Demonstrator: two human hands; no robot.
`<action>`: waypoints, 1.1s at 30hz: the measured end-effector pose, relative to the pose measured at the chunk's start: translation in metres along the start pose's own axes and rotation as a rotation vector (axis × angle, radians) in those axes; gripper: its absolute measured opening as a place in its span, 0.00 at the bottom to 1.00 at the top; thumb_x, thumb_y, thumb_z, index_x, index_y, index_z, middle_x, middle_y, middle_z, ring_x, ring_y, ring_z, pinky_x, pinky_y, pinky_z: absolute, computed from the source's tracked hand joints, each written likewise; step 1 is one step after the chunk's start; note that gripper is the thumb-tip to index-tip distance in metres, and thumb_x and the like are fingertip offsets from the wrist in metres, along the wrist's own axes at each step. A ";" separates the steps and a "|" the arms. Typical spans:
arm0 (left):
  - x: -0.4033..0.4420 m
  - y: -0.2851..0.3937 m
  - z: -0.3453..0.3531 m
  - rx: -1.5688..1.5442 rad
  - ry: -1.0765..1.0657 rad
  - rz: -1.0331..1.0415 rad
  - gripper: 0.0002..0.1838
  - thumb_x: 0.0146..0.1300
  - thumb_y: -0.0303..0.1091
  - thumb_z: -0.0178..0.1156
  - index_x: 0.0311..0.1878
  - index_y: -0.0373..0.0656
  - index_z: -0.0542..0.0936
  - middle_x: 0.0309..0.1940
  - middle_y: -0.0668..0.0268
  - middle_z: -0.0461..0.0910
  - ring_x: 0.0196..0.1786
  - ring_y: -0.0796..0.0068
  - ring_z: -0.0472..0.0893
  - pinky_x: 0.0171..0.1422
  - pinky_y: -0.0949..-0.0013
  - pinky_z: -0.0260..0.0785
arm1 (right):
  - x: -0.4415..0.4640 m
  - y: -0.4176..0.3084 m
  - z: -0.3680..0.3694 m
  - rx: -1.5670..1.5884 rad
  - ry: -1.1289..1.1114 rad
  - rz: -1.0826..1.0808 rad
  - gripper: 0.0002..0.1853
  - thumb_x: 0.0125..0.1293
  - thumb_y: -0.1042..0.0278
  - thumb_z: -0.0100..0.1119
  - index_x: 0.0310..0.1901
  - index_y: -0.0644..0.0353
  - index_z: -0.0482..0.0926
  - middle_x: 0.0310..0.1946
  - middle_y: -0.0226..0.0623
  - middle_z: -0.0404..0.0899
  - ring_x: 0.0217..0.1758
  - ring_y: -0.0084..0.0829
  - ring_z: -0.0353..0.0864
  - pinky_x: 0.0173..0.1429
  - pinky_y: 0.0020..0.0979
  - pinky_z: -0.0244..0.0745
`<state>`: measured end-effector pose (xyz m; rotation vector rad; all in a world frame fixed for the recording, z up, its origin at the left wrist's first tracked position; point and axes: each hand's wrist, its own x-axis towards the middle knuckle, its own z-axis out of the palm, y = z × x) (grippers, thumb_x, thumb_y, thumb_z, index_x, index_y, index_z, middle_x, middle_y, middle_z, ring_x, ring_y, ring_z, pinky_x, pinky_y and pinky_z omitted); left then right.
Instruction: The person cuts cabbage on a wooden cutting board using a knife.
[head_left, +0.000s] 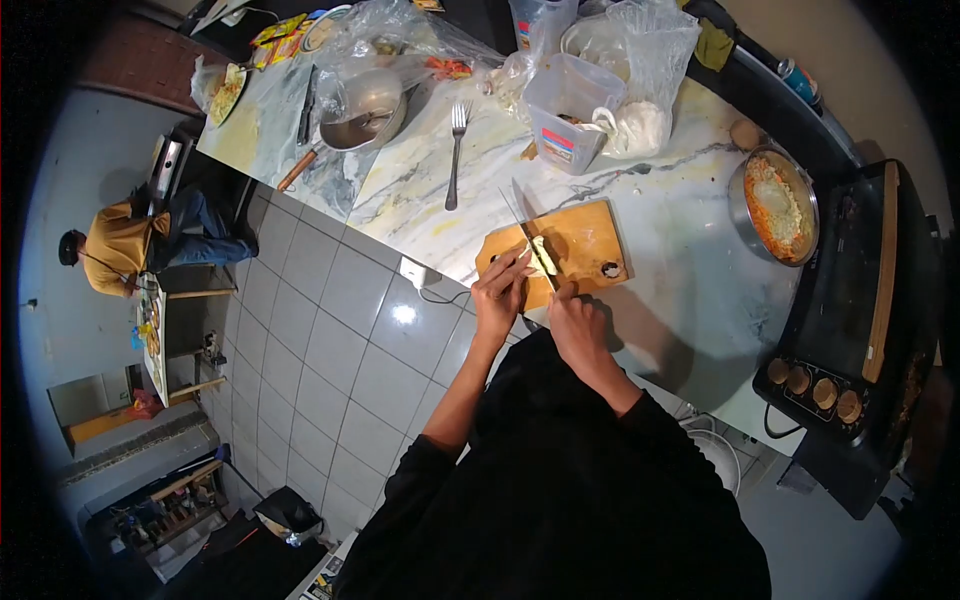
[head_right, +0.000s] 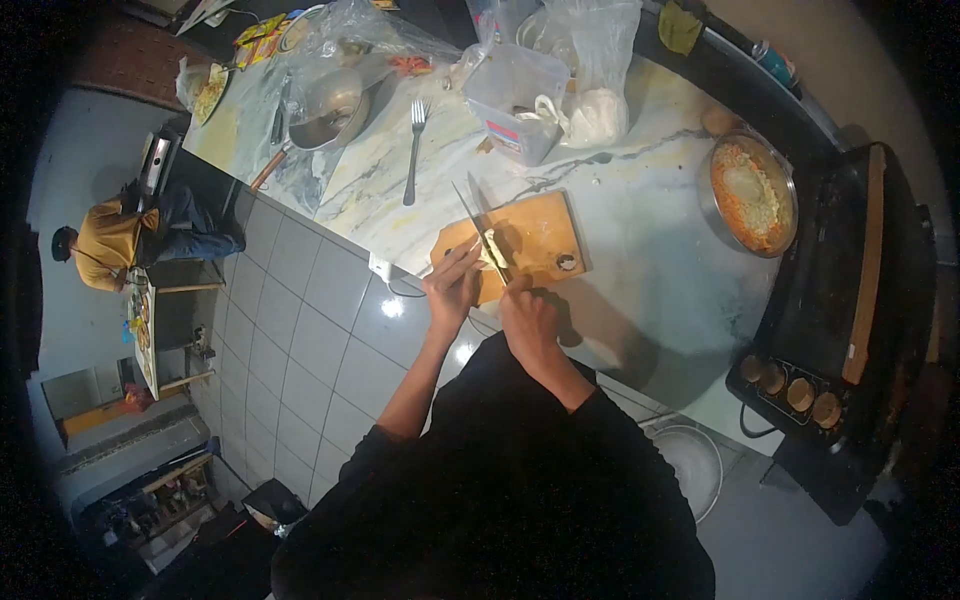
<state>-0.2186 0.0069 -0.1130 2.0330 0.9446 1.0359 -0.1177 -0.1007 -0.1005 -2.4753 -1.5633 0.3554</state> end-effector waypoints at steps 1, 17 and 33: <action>-0.002 0.001 -0.001 0.011 0.001 -0.010 0.15 0.57 0.18 0.66 0.48 0.40 0.87 0.47 0.56 0.86 0.44 0.58 0.87 0.49 0.65 0.79 | -0.003 0.002 -0.002 0.006 -0.006 -0.015 0.13 0.73 0.61 0.53 0.37 0.63 0.72 0.21 0.46 0.82 0.26 0.43 0.86 0.28 0.41 0.81; -0.001 0.005 -0.004 0.031 0.005 -0.055 0.18 0.59 0.25 0.67 0.54 0.41 0.81 0.45 0.56 0.85 0.42 0.55 0.85 0.44 0.64 0.77 | -0.009 0.025 -0.065 0.314 -0.109 0.006 0.18 0.73 0.58 0.51 0.41 0.69 0.76 0.24 0.57 0.80 0.31 0.58 0.82 0.38 0.53 0.76; 0.004 0.003 -0.012 0.108 -0.169 0.001 0.25 0.57 0.34 0.70 0.60 0.43 0.79 0.53 0.56 0.80 0.53 0.51 0.80 0.57 0.58 0.73 | -0.003 0.051 -0.062 0.368 -0.096 0.003 0.18 0.71 0.56 0.54 0.37 0.67 0.77 0.25 0.59 0.80 0.33 0.60 0.81 0.38 0.55 0.74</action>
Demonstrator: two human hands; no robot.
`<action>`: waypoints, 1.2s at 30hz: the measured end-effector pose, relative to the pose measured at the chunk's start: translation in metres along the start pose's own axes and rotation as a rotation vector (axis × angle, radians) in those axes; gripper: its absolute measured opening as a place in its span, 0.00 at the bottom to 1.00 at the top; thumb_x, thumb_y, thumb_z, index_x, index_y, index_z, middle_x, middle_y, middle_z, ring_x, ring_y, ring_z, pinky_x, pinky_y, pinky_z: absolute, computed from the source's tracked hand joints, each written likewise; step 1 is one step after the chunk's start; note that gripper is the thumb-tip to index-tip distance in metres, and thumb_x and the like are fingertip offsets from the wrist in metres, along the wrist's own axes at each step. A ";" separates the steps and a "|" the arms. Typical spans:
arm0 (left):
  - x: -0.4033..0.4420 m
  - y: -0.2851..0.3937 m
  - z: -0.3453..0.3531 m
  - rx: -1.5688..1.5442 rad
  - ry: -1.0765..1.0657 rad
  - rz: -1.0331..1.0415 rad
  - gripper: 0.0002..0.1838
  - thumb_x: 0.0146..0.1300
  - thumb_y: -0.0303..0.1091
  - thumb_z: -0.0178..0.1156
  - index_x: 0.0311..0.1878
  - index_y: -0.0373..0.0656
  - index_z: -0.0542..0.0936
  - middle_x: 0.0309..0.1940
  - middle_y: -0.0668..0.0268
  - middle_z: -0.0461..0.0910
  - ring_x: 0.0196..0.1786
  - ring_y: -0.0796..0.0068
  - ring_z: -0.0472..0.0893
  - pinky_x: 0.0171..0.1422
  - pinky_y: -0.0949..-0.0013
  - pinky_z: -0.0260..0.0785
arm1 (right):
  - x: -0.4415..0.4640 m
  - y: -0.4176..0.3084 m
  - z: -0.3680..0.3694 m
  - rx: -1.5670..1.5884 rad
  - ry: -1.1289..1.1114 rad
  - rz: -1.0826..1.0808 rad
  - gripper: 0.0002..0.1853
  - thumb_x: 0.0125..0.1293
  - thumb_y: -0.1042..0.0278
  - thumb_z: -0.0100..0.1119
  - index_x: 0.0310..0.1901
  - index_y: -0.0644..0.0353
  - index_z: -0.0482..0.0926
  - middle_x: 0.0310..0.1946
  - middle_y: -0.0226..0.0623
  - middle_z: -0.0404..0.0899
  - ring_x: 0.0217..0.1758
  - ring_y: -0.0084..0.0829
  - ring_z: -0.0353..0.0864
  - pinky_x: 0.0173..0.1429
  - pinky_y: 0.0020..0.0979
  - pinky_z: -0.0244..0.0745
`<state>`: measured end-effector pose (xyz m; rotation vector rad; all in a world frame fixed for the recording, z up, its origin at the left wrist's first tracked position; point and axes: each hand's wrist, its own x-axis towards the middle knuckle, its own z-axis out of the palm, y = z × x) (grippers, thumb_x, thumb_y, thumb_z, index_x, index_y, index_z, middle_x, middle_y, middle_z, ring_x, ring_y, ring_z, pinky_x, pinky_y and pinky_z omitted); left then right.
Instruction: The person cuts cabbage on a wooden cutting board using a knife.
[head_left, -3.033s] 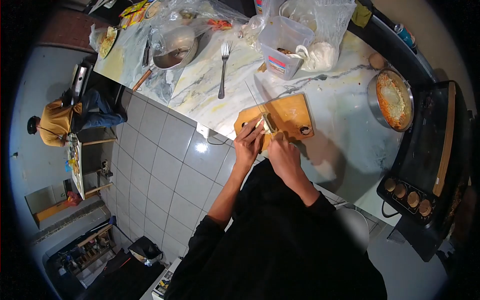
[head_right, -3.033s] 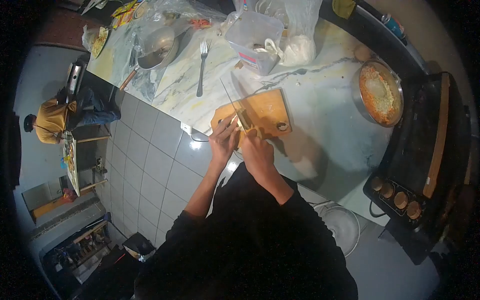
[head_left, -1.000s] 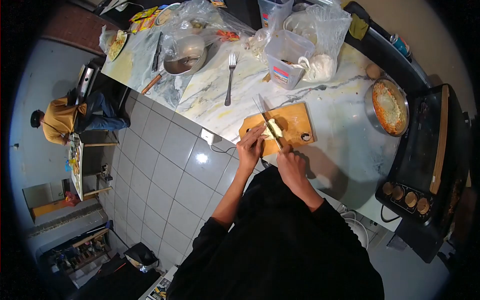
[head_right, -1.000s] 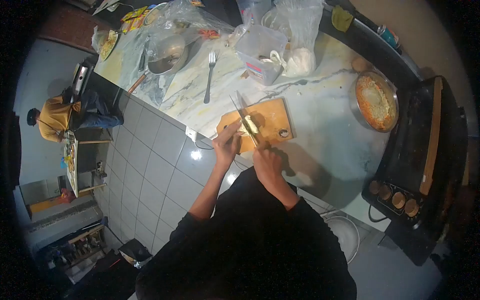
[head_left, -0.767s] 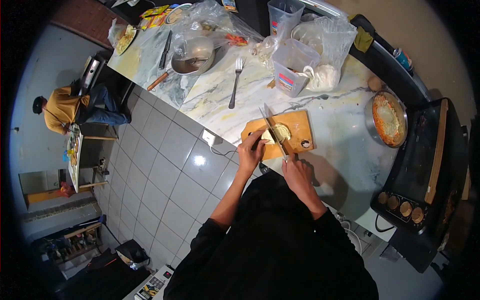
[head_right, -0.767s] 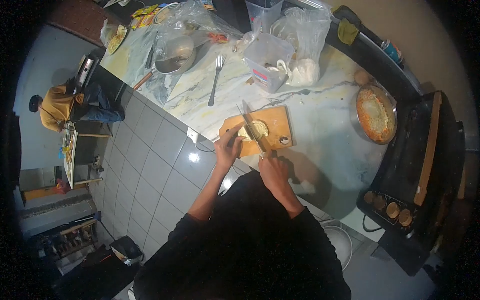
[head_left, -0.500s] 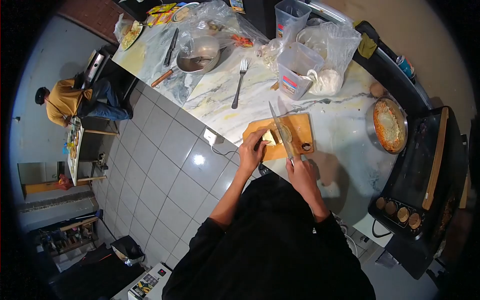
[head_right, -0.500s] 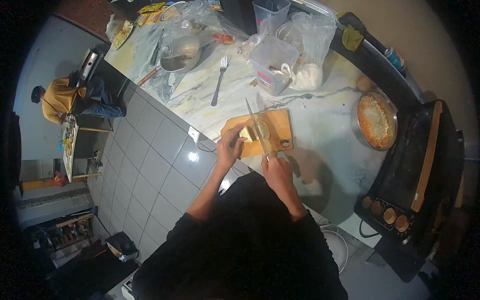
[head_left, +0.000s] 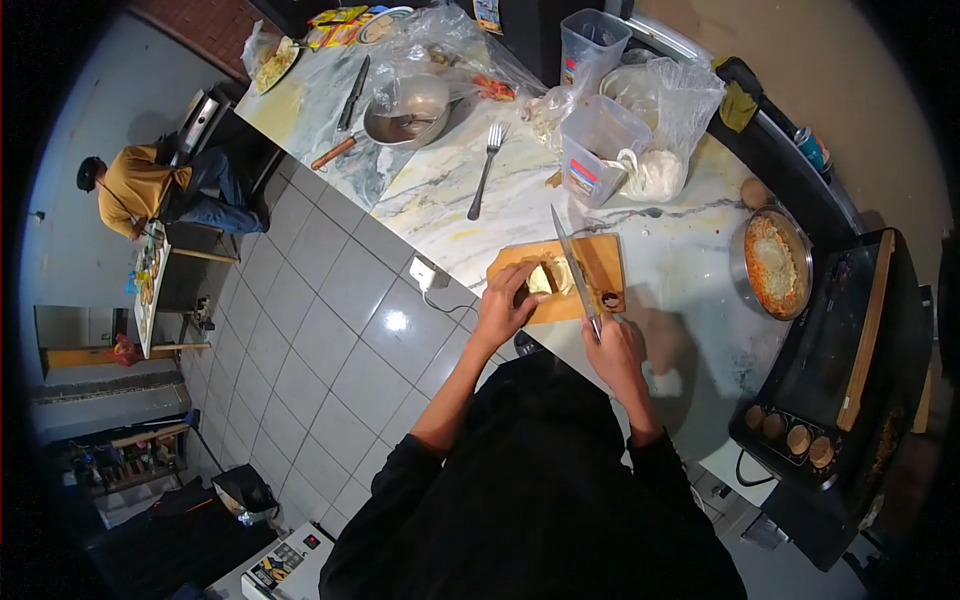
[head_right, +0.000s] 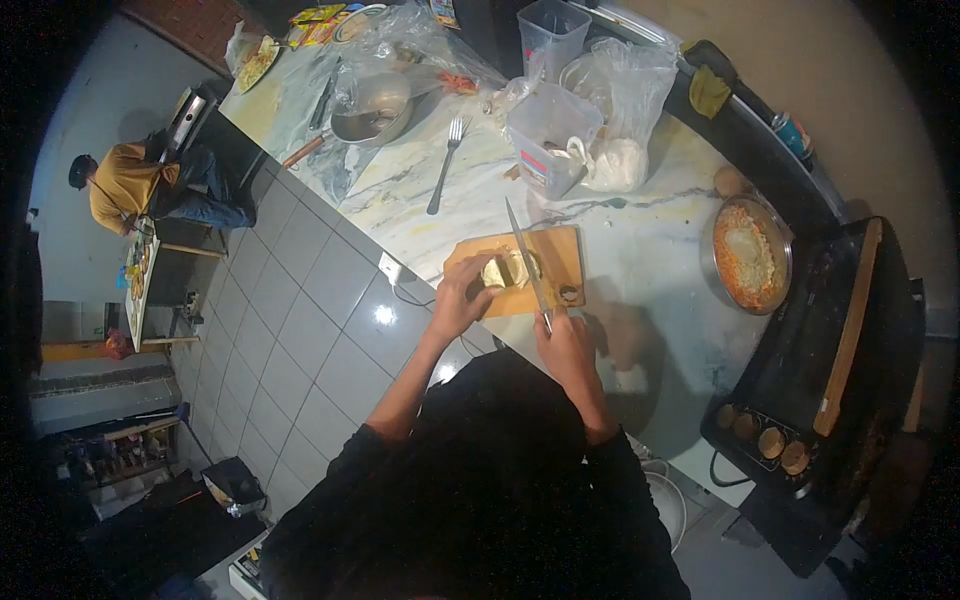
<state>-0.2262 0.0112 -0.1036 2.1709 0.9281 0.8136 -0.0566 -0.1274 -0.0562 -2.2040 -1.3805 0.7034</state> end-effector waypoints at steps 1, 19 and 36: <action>0.000 0.000 0.000 0.008 -0.012 0.036 0.27 0.56 0.35 0.71 0.60 0.43 0.78 0.53 0.55 0.80 0.55 0.50 0.80 0.58 0.58 0.73 | 0.000 0.001 0.000 0.014 -0.001 -0.001 0.18 0.71 0.57 0.54 0.37 0.67 0.77 0.25 0.59 0.80 0.33 0.60 0.81 0.39 0.56 0.74; 0.003 0.005 -0.026 -0.260 0.050 -0.184 0.28 0.56 0.26 0.71 0.60 0.37 0.76 0.53 0.52 0.82 0.55 0.57 0.83 0.60 0.61 0.73 | -0.004 -0.008 0.018 0.068 -0.034 -0.093 0.14 0.69 0.61 0.55 0.36 0.66 0.75 0.23 0.53 0.80 0.32 0.57 0.82 0.38 0.53 0.75; 0.006 0.008 -0.010 -0.121 0.014 -0.100 0.17 0.60 0.28 0.67 0.54 0.41 0.82 0.50 0.55 0.84 0.51 0.52 0.82 0.57 0.58 0.73 | 0.004 -0.014 0.022 0.047 -0.040 -0.035 0.13 0.71 0.63 0.53 0.37 0.67 0.72 0.24 0.55 0.79 0.33 0.60 0.80 0.38 0.56 0.72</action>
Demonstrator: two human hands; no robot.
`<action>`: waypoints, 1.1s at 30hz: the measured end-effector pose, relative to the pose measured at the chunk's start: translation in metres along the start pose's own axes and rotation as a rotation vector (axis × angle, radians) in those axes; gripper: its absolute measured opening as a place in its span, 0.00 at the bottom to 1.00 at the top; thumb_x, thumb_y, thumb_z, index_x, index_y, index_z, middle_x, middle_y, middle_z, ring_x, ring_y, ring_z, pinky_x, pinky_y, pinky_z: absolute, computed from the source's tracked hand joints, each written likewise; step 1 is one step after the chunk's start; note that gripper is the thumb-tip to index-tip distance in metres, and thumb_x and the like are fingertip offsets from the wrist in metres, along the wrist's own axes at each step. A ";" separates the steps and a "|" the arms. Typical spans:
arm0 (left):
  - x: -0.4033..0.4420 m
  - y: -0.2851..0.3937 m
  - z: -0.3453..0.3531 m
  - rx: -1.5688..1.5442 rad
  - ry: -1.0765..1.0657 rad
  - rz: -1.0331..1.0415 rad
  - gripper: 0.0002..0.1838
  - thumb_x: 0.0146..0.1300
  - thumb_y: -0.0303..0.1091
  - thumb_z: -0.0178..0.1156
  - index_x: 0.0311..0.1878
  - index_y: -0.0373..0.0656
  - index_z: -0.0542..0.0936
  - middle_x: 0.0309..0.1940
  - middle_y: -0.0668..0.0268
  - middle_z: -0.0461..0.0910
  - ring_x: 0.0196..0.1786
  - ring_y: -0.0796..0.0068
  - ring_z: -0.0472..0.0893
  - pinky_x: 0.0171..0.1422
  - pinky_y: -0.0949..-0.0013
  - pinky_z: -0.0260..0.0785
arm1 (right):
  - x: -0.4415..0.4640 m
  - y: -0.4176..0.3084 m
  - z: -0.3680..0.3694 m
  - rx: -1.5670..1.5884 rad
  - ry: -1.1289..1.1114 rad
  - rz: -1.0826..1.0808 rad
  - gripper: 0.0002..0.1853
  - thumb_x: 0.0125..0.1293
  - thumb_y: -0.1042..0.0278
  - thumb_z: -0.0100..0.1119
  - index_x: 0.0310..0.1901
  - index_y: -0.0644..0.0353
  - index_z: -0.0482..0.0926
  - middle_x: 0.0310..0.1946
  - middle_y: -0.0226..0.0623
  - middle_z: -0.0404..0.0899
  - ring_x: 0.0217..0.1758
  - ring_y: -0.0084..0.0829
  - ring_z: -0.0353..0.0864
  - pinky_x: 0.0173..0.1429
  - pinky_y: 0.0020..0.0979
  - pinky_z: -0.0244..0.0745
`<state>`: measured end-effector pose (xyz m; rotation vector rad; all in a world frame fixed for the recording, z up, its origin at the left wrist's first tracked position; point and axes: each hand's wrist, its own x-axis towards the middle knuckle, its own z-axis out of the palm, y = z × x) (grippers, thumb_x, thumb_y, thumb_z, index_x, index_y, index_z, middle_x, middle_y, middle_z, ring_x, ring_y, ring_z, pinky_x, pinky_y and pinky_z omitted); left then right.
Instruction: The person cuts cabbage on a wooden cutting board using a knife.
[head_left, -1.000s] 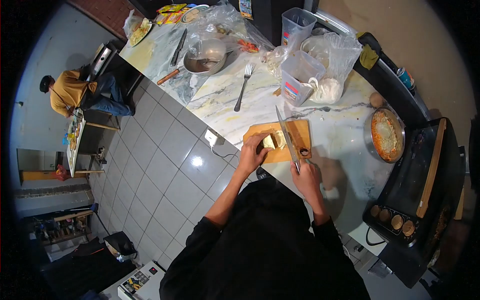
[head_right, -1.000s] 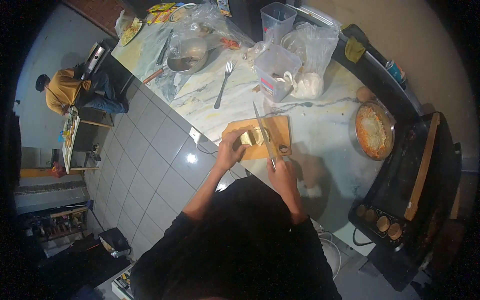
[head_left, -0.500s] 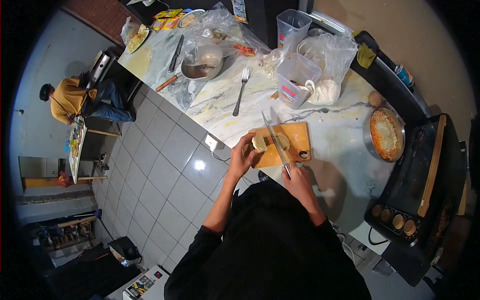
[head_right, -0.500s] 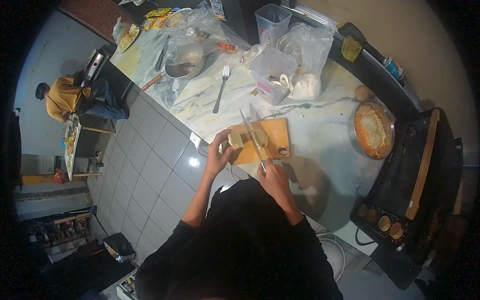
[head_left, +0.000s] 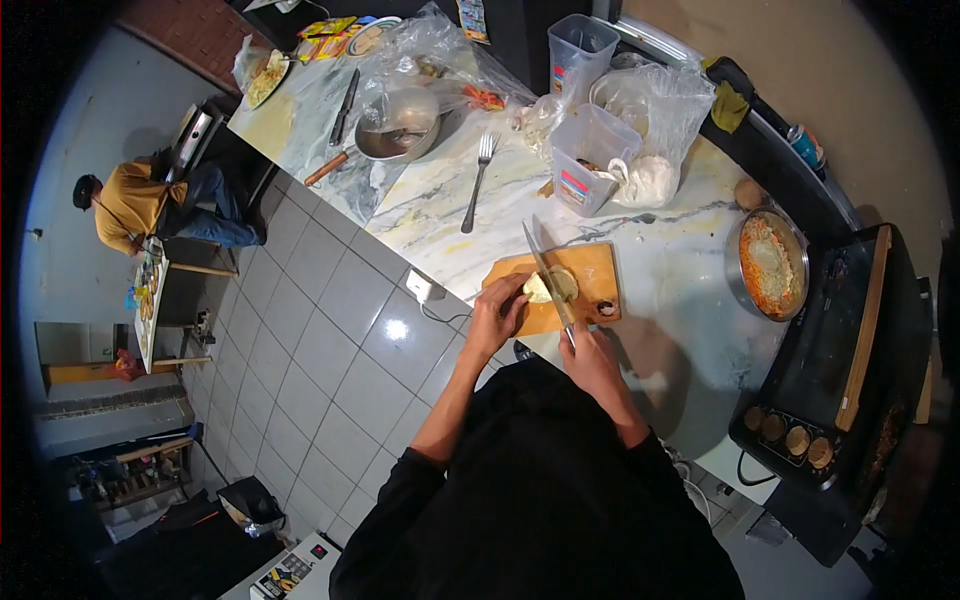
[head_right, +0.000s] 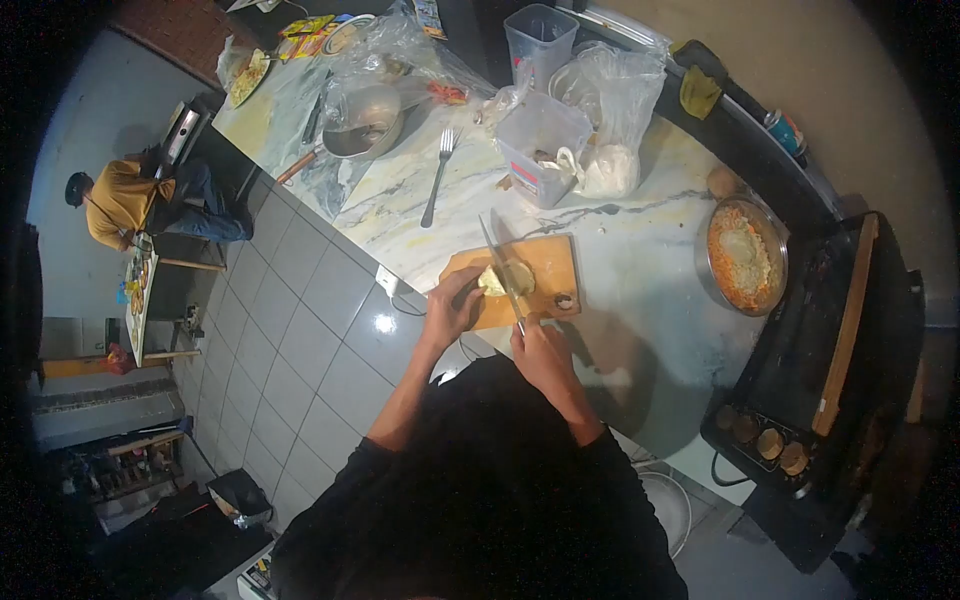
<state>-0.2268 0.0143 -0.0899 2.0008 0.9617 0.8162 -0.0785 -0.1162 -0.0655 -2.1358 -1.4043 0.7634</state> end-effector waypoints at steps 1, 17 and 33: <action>-0.001 0.001 0.001 -0.049 -0.024 -0.013 0.18 0.60 0.28 0.67 0.54 0.41 0.82 0.50 0.55 0.84 0.53 0.52 0.82 0.59 0.59 0.73 | -0.002 -0.006 -0.003 0.008 -0.020 0.011 0.13 0.70 0.63 0.54 0.37 0.67 0.72 0.24 0.55 0.79 0.33 0.60 0.80 0.38 0.56 0.73; -0.009 -0.019 0.019 0.052 0.116 0.162 0.15 0.58 0.25 0.69 0.50 0.42 0.85 0.48 0.60 0.85 0.50 0.56 0.84 0.67 0.57 0.73 | -0.001 -0.038 -0.028 -0.108 -0.057 -0.068 0.13 0.72 0.61 0.52 0.38 0.66 0.71 0.20 0.54 0.79 0.28 0.57 0.82 0.34 0.51 0.76; -0.009 -0.021 0.021 0.046 0.127 0.196 0.12 0.57 0.21 0.68 0.45 0.38 0.86 0.46 0.58 0.85 0.48 0.57 0.85 0.67 0.54 0.73 | 0.000 -0.042 -0.015 -0.184 -0.115 0.000 0.12 0.74 0.65 0.50 0.36 0.65 0.70 0.20 0.51 0.81 0.27 0.50 0.85 0.32 0.44 0.80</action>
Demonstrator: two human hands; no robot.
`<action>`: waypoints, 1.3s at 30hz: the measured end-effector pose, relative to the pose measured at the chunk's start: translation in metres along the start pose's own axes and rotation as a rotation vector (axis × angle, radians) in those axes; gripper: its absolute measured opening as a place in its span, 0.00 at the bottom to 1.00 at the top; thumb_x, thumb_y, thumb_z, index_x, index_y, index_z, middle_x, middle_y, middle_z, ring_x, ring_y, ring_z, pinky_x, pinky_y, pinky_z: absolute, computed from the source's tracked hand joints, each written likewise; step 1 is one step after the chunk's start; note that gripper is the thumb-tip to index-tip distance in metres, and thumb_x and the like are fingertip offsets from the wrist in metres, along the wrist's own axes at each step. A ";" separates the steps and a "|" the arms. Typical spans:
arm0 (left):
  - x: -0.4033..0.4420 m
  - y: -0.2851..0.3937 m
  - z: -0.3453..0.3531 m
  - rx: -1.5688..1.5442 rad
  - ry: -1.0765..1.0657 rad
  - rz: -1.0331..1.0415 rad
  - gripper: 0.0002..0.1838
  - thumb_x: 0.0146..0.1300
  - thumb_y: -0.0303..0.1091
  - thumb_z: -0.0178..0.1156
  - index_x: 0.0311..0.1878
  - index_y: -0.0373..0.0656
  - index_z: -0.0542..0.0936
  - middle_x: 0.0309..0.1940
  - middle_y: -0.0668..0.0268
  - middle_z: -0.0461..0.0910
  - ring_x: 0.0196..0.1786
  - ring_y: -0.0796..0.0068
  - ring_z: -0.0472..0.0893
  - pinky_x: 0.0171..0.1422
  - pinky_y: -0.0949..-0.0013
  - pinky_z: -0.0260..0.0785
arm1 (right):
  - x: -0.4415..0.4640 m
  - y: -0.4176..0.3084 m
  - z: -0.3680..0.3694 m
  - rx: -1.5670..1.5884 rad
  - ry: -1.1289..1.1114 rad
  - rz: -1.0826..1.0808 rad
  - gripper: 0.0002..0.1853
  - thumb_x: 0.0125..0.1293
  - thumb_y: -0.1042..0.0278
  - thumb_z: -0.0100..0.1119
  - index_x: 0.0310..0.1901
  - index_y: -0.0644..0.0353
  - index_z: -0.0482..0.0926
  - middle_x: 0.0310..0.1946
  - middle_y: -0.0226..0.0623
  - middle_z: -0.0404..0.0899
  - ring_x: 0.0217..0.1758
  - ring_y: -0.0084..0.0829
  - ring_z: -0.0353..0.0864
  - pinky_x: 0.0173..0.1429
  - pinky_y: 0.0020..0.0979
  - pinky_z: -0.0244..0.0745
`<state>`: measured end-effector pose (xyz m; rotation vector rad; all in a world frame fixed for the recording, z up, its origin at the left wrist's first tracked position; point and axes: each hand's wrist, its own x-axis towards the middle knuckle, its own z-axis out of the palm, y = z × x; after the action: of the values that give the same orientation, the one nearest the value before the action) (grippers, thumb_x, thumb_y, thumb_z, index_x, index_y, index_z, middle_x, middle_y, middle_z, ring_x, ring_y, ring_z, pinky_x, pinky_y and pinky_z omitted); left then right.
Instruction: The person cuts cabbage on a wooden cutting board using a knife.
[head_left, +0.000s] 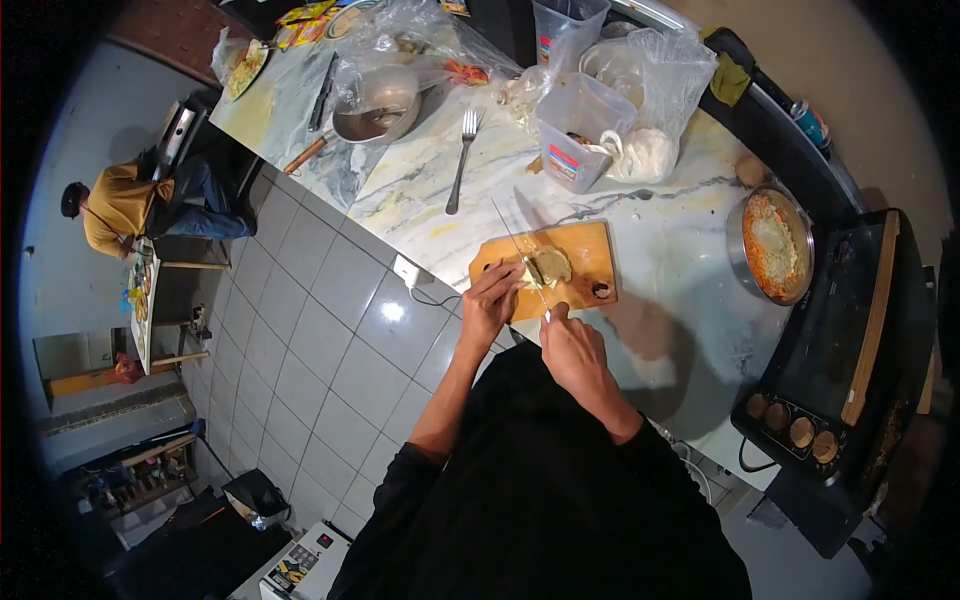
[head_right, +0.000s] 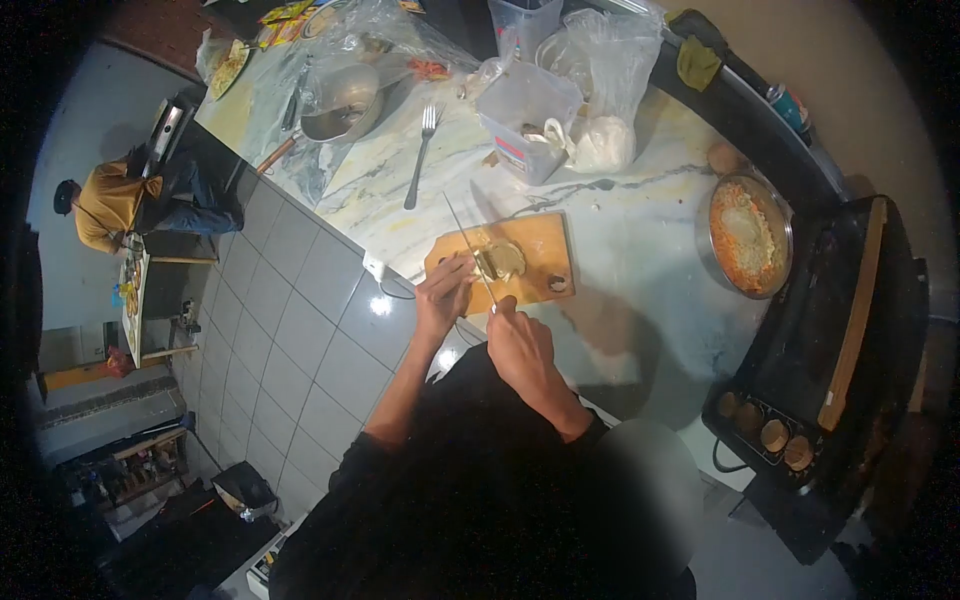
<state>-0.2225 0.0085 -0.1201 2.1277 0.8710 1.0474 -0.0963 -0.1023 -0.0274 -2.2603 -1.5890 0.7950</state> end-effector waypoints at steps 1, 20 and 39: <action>0.000 0.001 0.000 0.011 0.010 -0.010 0.12 0.56 0.21 0.68 0.45 0.38 0.86 0.46 0.58 0.85 0.48 0.56 0.85 0.65 0.56 0.74 | -0.001 0.001 -0.001 0.001 -0.005 0.004 0.12 0.74 0.65 0.50 0.36 0.65 0.70 0.20 0.51 0.81 0.27 0.50 0.85 0.32 0.44 0.80; 0.000 0.006 0.000 0.028 0.022 -0.095 0.14 0.55 0.18 0.68 0.46 0.39 0.86 0.45 0.57 0.86 0.50 0.55 0.86 0.57 0.63 0.79 | 0.011 0.009 0.003 0.029 -0.049 -0.035 0.13 0.75 0.64 0.49 0.38 0.67 0.69 0.21 0.53 0.81 0.29 0.53 0.85 0.33 0.48 0.79; -0.001 0.001 0.000 -0.005 0.009 -0.144 0.12 0.55 0.17 0.67 0.42 0.39 0.86 0.45 0.58 0.87 0.52 0.55 0.85 0.62 0.59 0.76 | 0.008 0.013 0.013 -0.053 -0.050 0.003 0.14 0.74 0.63 0.52 0.39 0.67 0.68 0.22 0.53 0.81 0.30 0.53 0.85 0.34 0.46 0.81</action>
<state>-0.2230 0.0077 -0.1196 2.0243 1.0084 0.9844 -0.0914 -0.1009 -0.0471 -2.2979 -1.6477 0.8257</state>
